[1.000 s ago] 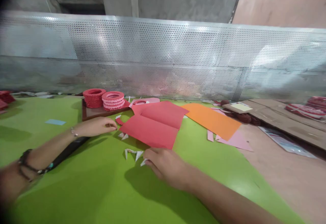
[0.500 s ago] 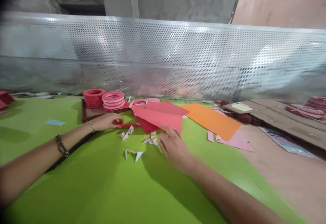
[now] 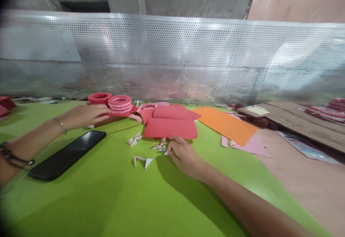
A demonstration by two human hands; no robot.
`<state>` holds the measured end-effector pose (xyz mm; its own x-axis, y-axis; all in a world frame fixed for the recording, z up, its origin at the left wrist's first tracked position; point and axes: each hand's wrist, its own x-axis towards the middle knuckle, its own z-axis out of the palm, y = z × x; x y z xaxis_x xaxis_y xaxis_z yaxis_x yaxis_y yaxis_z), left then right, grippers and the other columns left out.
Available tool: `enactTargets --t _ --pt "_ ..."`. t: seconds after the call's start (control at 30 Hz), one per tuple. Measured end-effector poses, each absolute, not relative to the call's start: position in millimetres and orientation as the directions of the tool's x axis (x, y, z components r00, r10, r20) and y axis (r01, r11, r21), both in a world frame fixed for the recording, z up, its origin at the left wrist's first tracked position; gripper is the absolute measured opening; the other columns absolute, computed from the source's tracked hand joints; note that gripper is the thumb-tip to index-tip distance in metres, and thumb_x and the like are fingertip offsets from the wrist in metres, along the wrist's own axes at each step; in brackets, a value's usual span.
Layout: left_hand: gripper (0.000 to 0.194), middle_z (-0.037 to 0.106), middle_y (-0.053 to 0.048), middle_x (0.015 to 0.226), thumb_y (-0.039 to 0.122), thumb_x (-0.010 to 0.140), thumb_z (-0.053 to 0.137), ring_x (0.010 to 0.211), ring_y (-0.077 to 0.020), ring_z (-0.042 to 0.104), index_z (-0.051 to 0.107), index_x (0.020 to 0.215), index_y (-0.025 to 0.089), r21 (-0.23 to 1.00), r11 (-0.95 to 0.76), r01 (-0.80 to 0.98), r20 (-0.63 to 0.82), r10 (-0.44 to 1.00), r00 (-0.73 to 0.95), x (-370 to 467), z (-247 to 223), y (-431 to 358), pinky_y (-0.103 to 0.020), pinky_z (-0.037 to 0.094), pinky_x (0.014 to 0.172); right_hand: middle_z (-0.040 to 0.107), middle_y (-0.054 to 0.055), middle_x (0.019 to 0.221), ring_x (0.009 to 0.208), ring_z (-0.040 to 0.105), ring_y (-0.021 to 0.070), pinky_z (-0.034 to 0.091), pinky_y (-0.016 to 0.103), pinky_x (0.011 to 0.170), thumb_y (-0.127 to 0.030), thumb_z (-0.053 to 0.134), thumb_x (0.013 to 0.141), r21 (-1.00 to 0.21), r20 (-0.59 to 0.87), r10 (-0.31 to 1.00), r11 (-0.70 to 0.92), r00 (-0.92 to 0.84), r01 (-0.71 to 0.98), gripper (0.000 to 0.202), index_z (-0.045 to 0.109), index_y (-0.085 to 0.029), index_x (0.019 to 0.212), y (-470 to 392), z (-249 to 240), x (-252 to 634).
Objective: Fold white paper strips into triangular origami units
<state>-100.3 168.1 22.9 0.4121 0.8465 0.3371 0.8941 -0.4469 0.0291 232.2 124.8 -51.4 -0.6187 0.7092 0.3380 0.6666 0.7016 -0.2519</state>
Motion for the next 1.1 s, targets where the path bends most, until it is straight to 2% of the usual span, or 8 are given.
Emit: enactTargets --t 0.2,0.3,0.43,0.57,0.67,0.77,0.93,1.1 --pt "0.014 0.042 0.004 0.048 0.025 0.075 0.048 0.042 -0.0097 0.036 0.054 0.064 0.018 0.102 -0.3 0.949 0.372 0.896 0.243 -104 20 153 -0.02 0.02 0.043 0.052 0.013 0.102 0.093 0.053 0.0211 0.045 0.038 0.079 -0.018 0.041 0.083 -0.269 0.343 0.696 0.717 -0.631 0.643 0.014 0.053 -0.014 0.079 122 -47 230" --pt "0.011 0.044 0.004 0.048 0.025 0.073 0.052 0.042 -0.0087 0.036 0.052 0.066 0.017 0.304 -0.293 0.906 0.352 0.919 0.179 -108 19 148 -0.019 0.022 0.043 0.053 0.012 0.101 0.09 0.054 0.0204 0.046 0.037 0.077 -0.018 0.042 0.083 -0.275 0.361 0.686 0.725 -0.631 0.631 0.013 0.053 -0.014 0.078 121 -46 229" --pt "0.014 0.053 0.002 0.062 0.028 0.078 0.045 0.042 -0.0058 0.038 0.05 0.076 0.015 0.637 -0.265 0.724 0.272 0.956 0.11 -99 20 138 -0.018 0.03 0.043 0.056 0.01 0.094 0.084 0.056 0.0191 0.046 0.033 0.072 -0.017 0.043 0.082 -0.294 0.401 0.668 0.742 -0.627 0.603 0.012 0.054 -0.014 0.079 121 -46 227" --pt "0.017 0.053 0.001 0.066 0.028 0.081 0.039 0.041 -0.0033 0.037 0.048 0.078 0.014 0.825 -0.23 0.517 0.218 0.972 0.085 -69 11 121 -0.015 0.031 0.039 0.061 0.003 0.066 0.057 0.057 0.0124 0.046 0.022 0.053 -0.018 0.046 0.081 -0.324 0.422 0.654 0.755 -0.627 0.569 0.014 0.056 -0.014 0.072 114 -44 225" --pt "0.028 0.056 0.001 0.064 0.029 0.075 0.052 0.047 -0.0063 0.045 0.047 0.1 0.016 0.977 -0.082 0.198 0.069 0.995 0.072 -41 4 102 -0.016 0.038 0.042 0.063 0.002 0.062 0.051 0.057 0.0105 0.044 0.019 0.047 -0.019 0.046 0.082 -0.359 0.478 0.622 0.783 -0.62 0.508 0.015 0.059 -0.014 0.076 105 -43 222" --pt "0.055 0.059 0.001 0.064 0.03 0.074 0.057 0.054 -0.0091 0.051 0.032 0.122 0.022 0.997 -0.005 0.077 -0.007 0.989 0.147 -22 0 88 -0.016 0.041 0.046 0.066 0.004 0.073 0.058 0.061 0.0115 0.047 0.02 0.053 -0.019 0.046 0.083 -0.326 0.563 0.541 0.84 -0.625 0.433 0.015 0.06 -0.015 0.085 99 -44 221" --pt "0.024 0.063 -0.003 0.076 0.029 0.078 0.049 0.069 -0.0123 0.057 0.056 0.098 0.017 0.983 -0.148 0.107 0.145 0.989 0.032 -22 -11 90 -0.019 0.046 0.057 0.064 0.005 0.075 0.067 0.059 0.0131 0.047 0.022 0.059 -0.015 0.045 0.082 -0.259 0.586 0.482 0.873 -0.651 0.413 0.014 0.059 -0.015 0.082 98 -44 219" --pt "0.03 0.062 -0.007 0.097 0.028 0.079 0.043 0.084 -0.0163 0.058 0.053 0.104 0.016 0.828 -0.426 0.364 0.399 0.904 0.15 -38 -8 91 -0.025 0.046 0.07 0.063 0.004 0.068 0.062 0.057 0.012 0.045 0.021 0.056 -0.013 0.048 0.08 -0.286 0.619 0.509 0.855 -0.598 0.433 0.012 0.059 -0.014 0.076 96 -40 218"
